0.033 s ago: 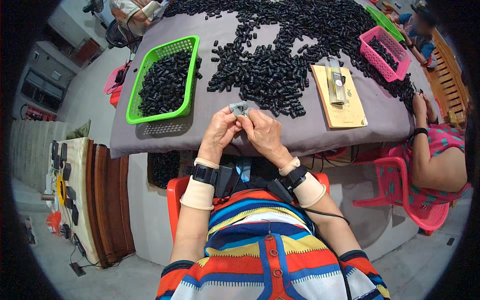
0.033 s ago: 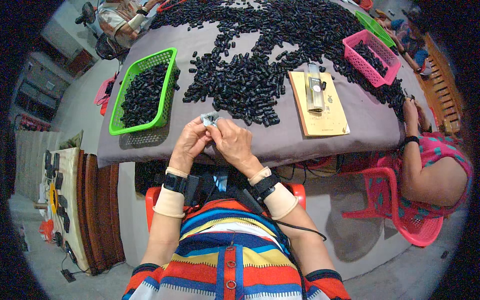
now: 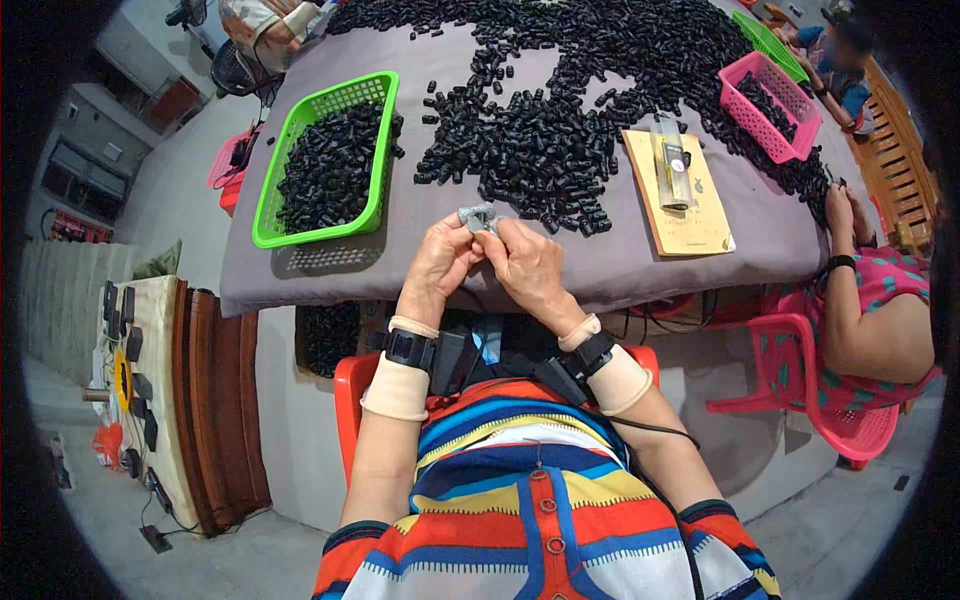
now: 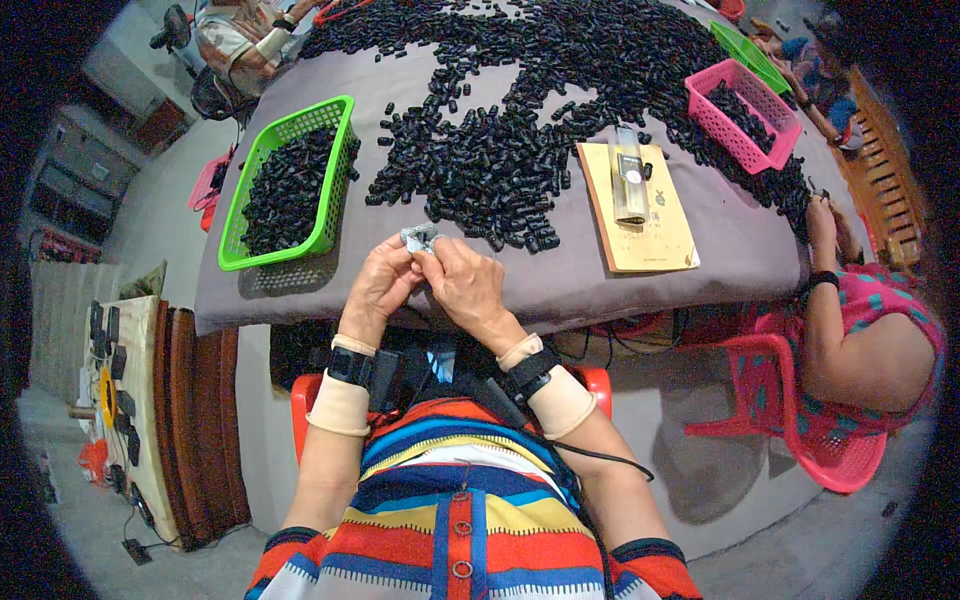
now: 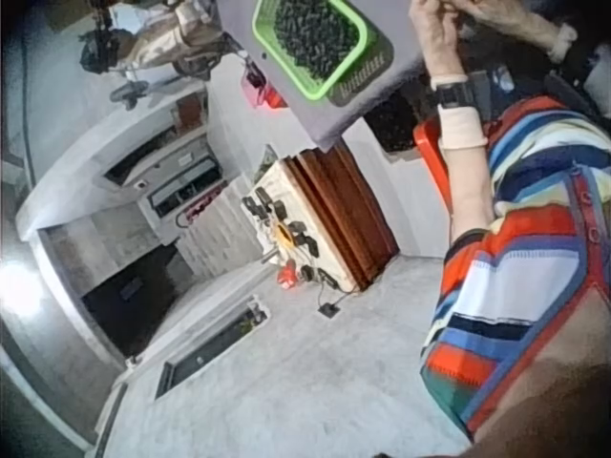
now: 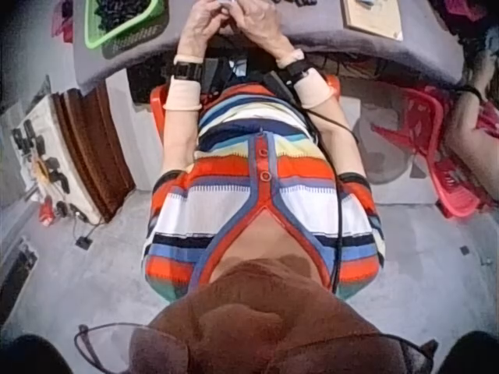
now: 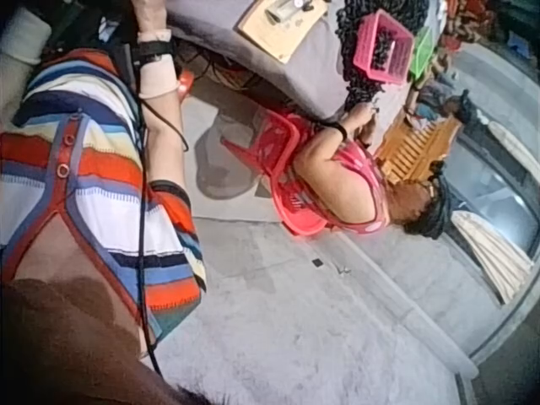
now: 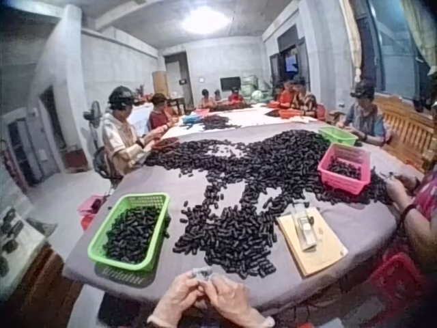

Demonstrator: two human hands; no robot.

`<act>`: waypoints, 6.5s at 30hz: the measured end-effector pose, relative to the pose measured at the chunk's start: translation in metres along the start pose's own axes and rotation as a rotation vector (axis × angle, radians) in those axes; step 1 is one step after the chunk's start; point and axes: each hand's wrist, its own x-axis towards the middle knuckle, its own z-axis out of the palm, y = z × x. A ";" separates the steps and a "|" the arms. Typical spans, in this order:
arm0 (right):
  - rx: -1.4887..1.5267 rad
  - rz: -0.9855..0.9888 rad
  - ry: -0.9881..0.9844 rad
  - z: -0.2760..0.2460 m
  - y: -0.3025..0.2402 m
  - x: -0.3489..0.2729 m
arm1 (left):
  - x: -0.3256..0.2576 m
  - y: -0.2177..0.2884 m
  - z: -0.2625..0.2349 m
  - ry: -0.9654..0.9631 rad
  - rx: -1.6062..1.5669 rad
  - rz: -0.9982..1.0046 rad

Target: Manually assembling small black plastic shoe components onto a base at a communal workshop table.

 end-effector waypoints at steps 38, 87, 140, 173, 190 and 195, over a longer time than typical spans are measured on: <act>0.020 -0.045 0.009 -0.001 0.003 -0.001 | 0.001 0.001 -0.003 -0.027 -0.031 -0.034; 0.048 -0.048 -0.010 -0.006 0.003 -0.001 | -0.002 0.002 -0.011 -0.153 -0.131 -0.081; 0.839 0.465 0.017 -0.021 0.023 0.007 | 0.022 0.014 0.025 0.213 1.551 0.633; 0.542 0.319 -0.082 -0.014 0.015 0.004 | -0.004 0.003 0.016 0.055 0.164 -0.003; 0.414 0.284 -0.105 -0.017 0.013 0.006 | -0.003 -0.002 0.003 -0.001 -0.070 0.016; 0.273 0.036 -0.103 -0.017 0.008 0.002 | -0.002 -0.005 -0.002 -0.042 -0.104 0.041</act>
